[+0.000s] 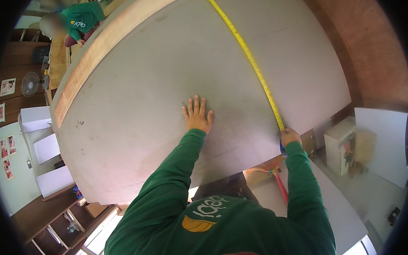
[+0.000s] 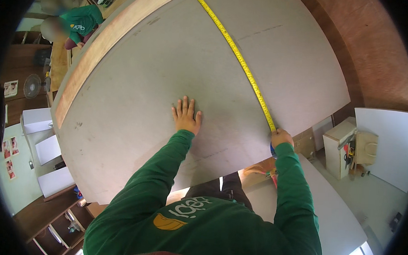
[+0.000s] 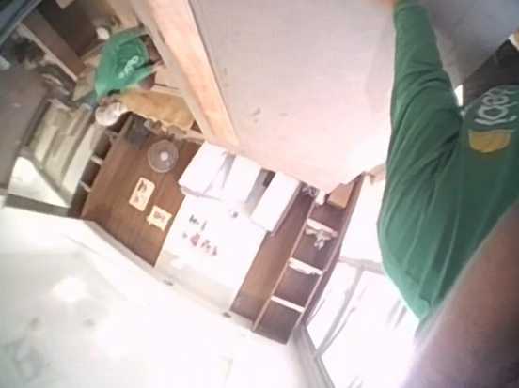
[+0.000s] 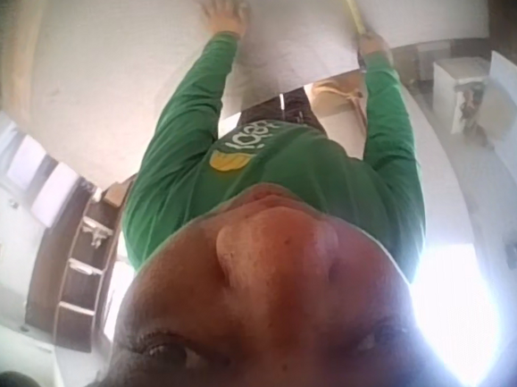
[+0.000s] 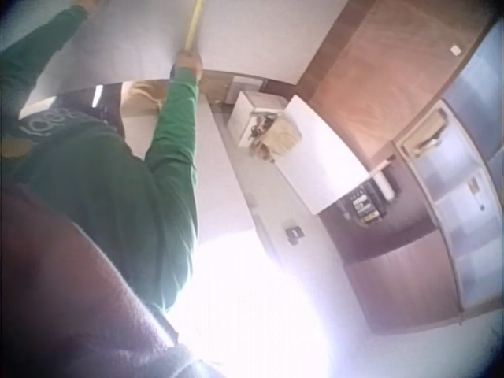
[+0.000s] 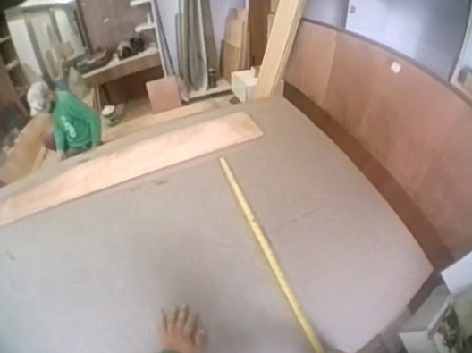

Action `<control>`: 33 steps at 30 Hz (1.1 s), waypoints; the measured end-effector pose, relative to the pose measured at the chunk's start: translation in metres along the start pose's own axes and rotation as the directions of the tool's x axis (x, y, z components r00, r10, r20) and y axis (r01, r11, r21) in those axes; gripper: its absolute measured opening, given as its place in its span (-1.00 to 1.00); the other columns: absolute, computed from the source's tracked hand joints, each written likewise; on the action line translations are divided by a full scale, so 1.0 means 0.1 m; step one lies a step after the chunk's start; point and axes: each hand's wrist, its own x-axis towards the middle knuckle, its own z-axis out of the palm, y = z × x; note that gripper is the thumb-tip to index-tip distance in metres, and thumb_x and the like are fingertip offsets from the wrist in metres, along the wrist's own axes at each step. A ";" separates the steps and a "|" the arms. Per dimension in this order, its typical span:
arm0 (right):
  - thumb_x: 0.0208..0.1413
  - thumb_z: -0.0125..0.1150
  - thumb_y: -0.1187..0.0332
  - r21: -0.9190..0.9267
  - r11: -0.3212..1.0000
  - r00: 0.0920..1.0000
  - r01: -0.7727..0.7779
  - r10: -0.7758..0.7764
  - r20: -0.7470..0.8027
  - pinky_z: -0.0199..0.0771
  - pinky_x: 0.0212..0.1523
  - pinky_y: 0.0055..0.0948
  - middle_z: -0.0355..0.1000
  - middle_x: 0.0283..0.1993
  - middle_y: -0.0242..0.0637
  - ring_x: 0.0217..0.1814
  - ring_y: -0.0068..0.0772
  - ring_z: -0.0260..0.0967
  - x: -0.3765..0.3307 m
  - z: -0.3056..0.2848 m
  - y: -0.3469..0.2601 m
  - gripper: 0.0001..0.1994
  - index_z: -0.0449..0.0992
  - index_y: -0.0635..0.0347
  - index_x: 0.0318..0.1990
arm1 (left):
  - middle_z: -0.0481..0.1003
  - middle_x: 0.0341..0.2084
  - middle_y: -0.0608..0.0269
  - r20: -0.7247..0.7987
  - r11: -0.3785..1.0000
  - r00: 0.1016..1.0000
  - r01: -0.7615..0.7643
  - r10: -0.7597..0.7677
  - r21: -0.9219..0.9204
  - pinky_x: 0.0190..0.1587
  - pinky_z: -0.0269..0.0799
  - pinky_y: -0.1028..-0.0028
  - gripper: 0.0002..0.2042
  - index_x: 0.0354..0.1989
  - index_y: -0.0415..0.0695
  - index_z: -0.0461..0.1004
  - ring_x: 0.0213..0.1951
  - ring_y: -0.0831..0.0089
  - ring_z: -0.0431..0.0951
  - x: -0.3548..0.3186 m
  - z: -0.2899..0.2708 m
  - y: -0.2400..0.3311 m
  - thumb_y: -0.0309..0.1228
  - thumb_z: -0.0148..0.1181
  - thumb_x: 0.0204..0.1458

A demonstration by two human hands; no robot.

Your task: The person uses a measuring tape to measure a board, marks it with a pencil, aligns a smaller piece of wood on top, and then uses a utility knife to score or cut along the edge of the wood.

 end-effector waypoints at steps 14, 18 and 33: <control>0.15 0.05 0.06 -0.040 0.998 0.998 -0.038 0.035 -0.053 0.46 -0.02 -0.04 0.51 -0.18 0.06 -0.07 0.16 0.46 0.11 -0.02 -0.05 -0.65 0.56 0.16 -0.21 | -0.03 0.43 0.13 0.004 1.000 1.000 0.005 -0.005 -0.030 0.42 -0.42 -0.07 -0.41 0.38 0.02 0.14 0.45 0.07 -0.16 0.08 0.00 0.00 -0.03 -0.12 0.19; 0.16 0.03 0.08 -0.034 0.999 0.998 -0.041 0.039 -0.041 0.45 -0.01 -0.04 0.51 -0.18 0.07 -0.07 0.16 0.45 0.07 -0.05 -0.12 -0.66 0.55 0.17 -0.20 | -0.02 0.43 0.13 -0.005 0.999 1.000 0.003 -0.003 -0.036 0.42 -0.42 -0.08 -0.41 0.38 0.02 0.15 0.45 0.07 -0.15 0.09 0.01 -0.02 -0.03 -0.12 0.19; 0.19 -0.02 0.09 -0.024 0.996 0.995 0.088 -0.089 -0.037 0.43 -0.05 -0.03 0.51 -0.16 0.01 -0.07 0.14 0.44 0.21 -0.25 -0.26 -0.66 0.55 0.12 -0.16 | -0.02 0.43 0.12 -0.047 0.999 0.998 0.027 -0.028 -0.033 0.41 -0.40 -0.09 -0.42 0.38 0.00 0.14 0.44 0.06 -0.13 0.35 0.03 0.09 -0.05 -0.13 0.20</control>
